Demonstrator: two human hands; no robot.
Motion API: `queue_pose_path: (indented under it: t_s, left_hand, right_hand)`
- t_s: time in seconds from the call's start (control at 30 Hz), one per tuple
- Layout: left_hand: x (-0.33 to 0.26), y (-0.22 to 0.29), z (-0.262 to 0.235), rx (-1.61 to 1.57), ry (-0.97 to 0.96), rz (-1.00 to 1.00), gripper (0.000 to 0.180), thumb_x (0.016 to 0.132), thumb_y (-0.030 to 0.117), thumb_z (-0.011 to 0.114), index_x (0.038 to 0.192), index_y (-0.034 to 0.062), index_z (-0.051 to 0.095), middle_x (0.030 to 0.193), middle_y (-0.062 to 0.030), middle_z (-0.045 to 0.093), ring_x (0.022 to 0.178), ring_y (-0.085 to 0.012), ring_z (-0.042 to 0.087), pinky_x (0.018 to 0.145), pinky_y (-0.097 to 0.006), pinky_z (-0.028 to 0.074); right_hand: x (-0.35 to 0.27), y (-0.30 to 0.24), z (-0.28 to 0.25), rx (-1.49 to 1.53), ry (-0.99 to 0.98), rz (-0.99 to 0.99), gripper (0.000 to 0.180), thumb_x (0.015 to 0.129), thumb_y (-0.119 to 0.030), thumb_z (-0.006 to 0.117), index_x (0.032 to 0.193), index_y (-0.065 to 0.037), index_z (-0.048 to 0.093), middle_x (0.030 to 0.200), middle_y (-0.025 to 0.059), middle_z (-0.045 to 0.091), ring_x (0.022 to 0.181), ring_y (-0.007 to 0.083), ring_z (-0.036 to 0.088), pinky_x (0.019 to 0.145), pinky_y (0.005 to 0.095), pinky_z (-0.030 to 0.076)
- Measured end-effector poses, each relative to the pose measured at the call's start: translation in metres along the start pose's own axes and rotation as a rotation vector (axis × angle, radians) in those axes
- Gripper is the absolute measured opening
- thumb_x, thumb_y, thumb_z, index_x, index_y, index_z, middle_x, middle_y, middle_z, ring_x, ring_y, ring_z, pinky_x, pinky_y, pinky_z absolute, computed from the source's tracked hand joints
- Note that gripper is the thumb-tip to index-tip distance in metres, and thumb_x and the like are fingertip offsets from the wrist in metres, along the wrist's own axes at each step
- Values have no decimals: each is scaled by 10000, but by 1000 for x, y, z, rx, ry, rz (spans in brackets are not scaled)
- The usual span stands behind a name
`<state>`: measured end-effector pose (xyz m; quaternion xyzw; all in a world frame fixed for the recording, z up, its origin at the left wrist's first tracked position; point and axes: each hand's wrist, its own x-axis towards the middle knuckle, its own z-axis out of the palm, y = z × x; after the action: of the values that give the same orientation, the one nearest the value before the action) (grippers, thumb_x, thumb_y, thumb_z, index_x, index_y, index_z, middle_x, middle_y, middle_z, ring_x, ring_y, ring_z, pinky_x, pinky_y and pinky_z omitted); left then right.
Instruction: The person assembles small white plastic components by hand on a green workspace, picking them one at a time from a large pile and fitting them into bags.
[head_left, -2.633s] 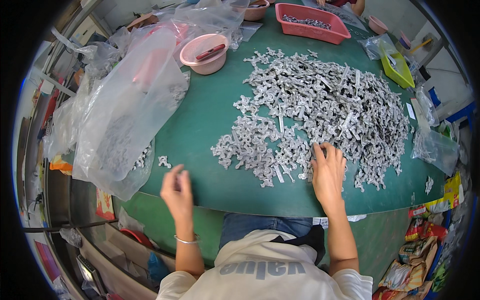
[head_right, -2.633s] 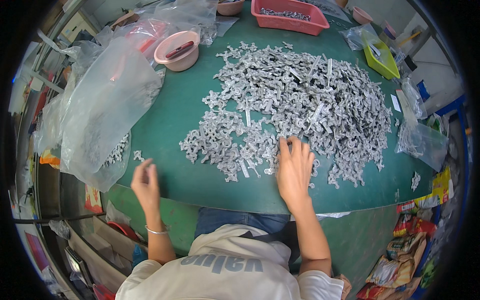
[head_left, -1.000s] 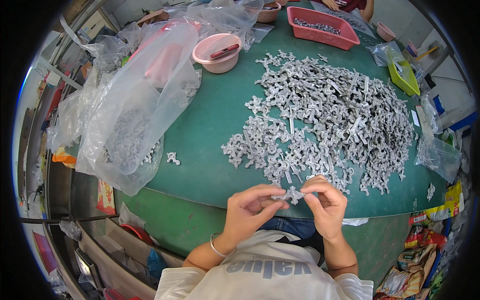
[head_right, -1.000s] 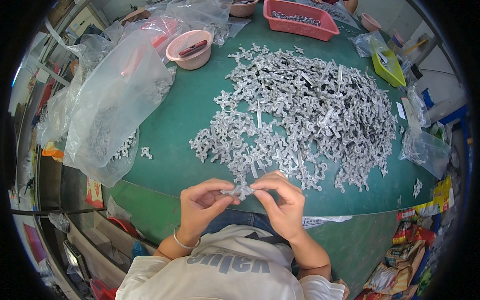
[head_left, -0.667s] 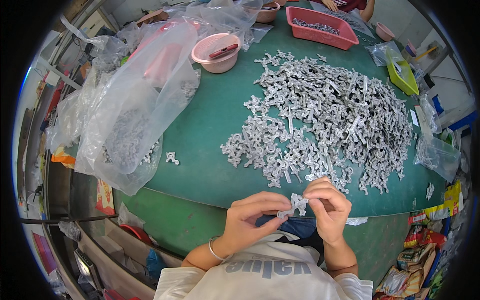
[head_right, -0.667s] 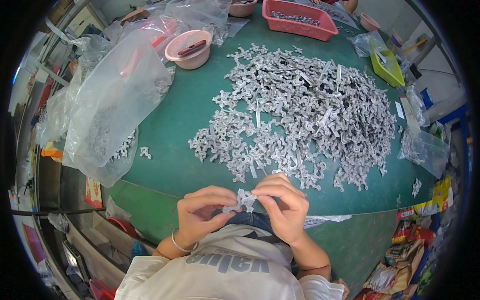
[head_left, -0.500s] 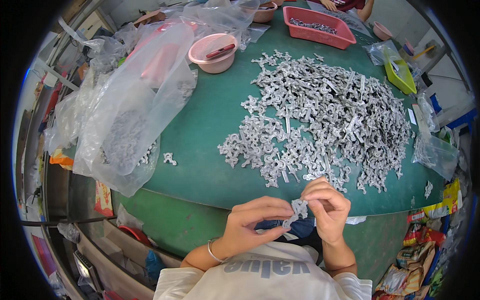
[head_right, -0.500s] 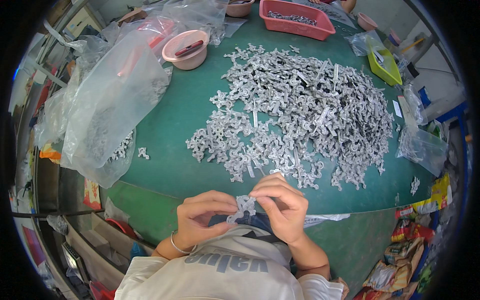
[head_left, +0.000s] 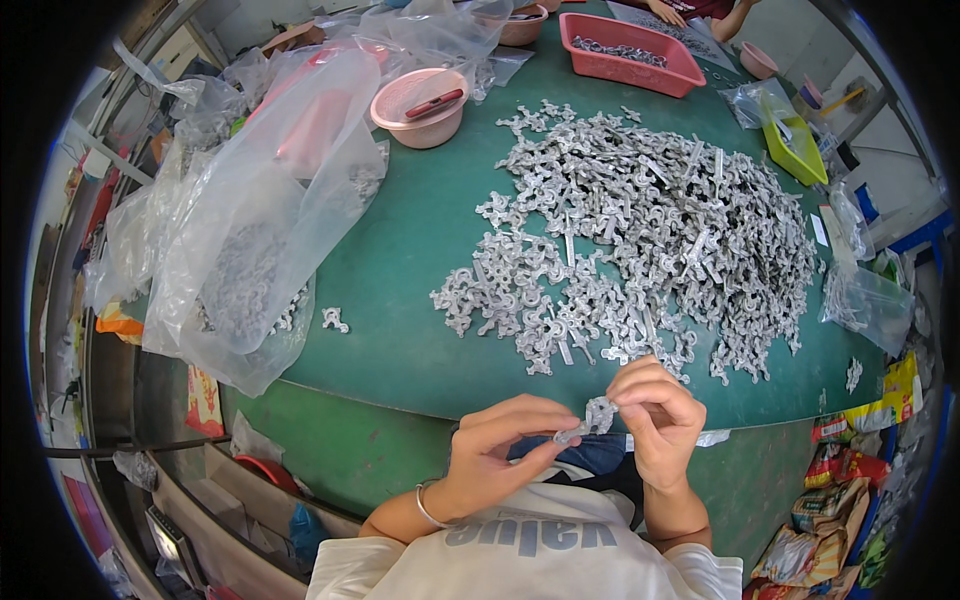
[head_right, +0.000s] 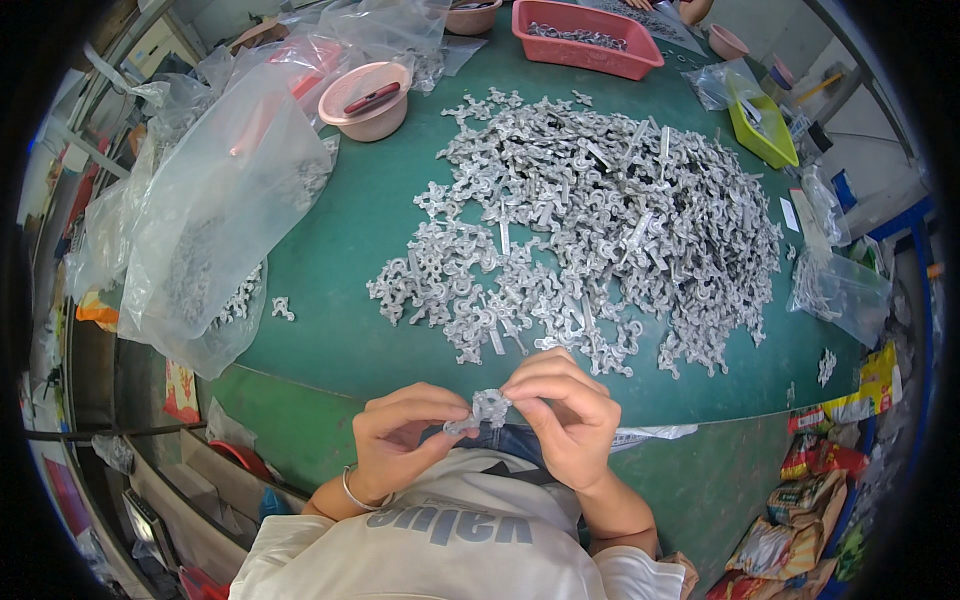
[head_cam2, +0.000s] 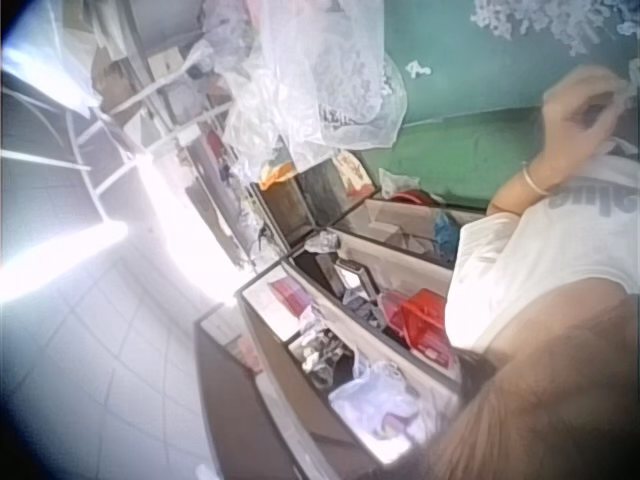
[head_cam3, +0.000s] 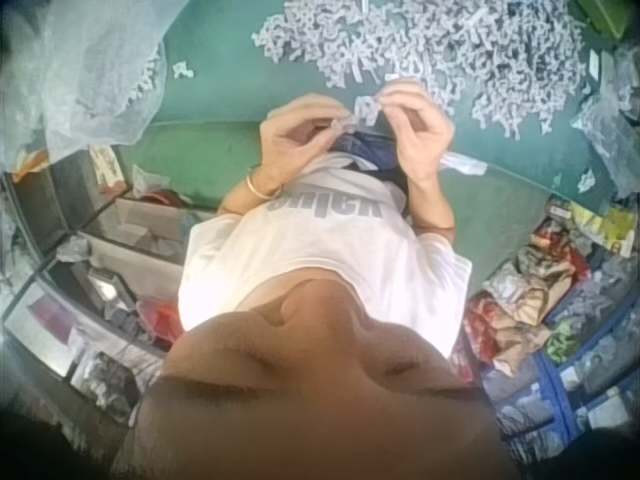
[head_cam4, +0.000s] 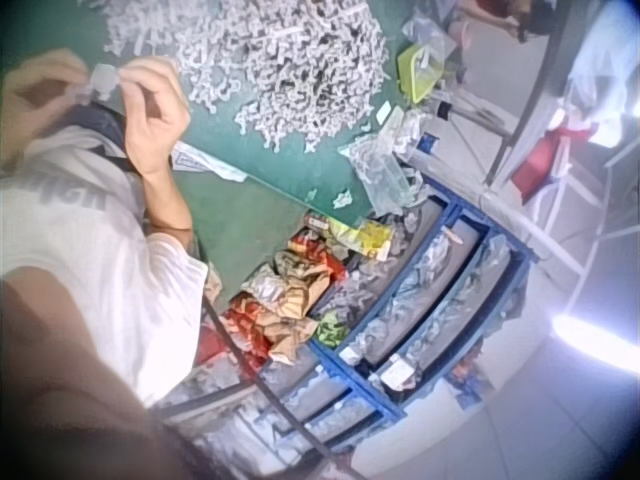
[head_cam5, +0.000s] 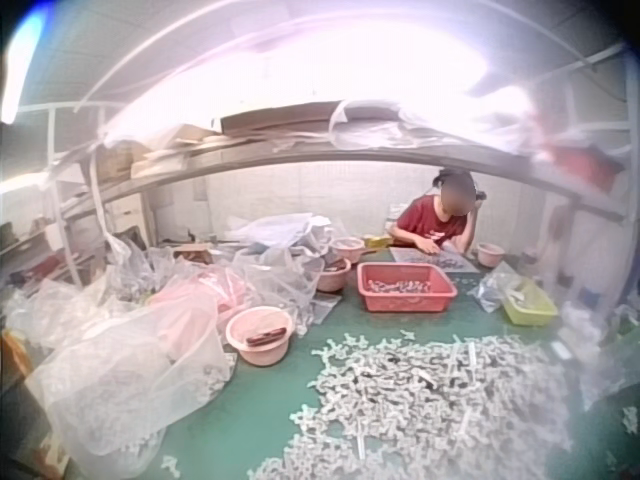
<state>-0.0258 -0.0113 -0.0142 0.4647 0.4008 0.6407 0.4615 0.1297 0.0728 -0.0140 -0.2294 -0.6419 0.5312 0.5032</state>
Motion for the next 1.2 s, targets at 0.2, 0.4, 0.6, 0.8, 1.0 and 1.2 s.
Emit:
queue_pose_path:
  t_s: [0.2, 0.4, 0.6, 0.8, 1.0, 1.2]
  left_hand:
    - [-1, -2, 0, -39, 13, -37, 250, 729, -174, 562, 968, -108, 590, 940, -221, 583, 818, -251, 619, 728, -339, 547]
    - [-3, -3, 1, -54, 9, -42, 246, 739, -163, 566, 977, -105, 585, 941, -220, 585, 820, -248, 620, 726, -340, 543]
    - [-4, -3, 2, -65, 1, -41, 240, 751, -152, 565, 985, -99, 578, 939, -219, 586, 827, -245, 617, 727, -345, 544]
    - [-5, -2, 2, -62, -5, -35, 241, 749, -155, 562, 983, -97, 576, 935, -215, 589, 827, -247, 617, 728, -347, 543]
    - [-4, -1, 2, -29, -11, -26, 246, 742, -157, 564, 981, -100, 577, 931, -215, 590, 820, -249, 618, 725, -345, 543]
    - [-5, 0, 2, -18, -17, -11, 244, 739, -157, 567, 977, -101, 581, 938, -216, 590, 819, -249, 619, 723, -345, 545]
  right_hand:
    - [-1, -3, -1, -4, -8, 14, 78, 745, 69, 615, 819, 44, 616, 809, 124, 616, 761, 213, 555, 690, 302, 438]
    - [-2, -2, -1, 57, -20, 45, 78, 756, 77, 600, 827, 48, 613, 823, 121, 602, 780, 210, 547, 696, 302, 436]
    - [-3, 0, -2, 142, -34, 63, 83, 775, 78, 584, 854, 56, 600, 844, 129, 589, 798, 210, 536, 709, 308, 429]
    - [-5, 3, -2, 216, -44, 90, 72, 789, 64, 582, 860, 61, 591, 855, 134, 581, 804, 211, 531, 716, 314, 423]
    - [-3, 5, -3, 200, -49, 52, 56, 790, 48, 589, 845, 53, 589, 844, 132, 581, 797, 215, 531, 708, 318, 427]
    - [-3, 2, -2, 125, -43, -18, 49, 774, 46, 589, 822, 35, 591, 806, 123, 582, 771, 220, 531, 694, 319, 427]
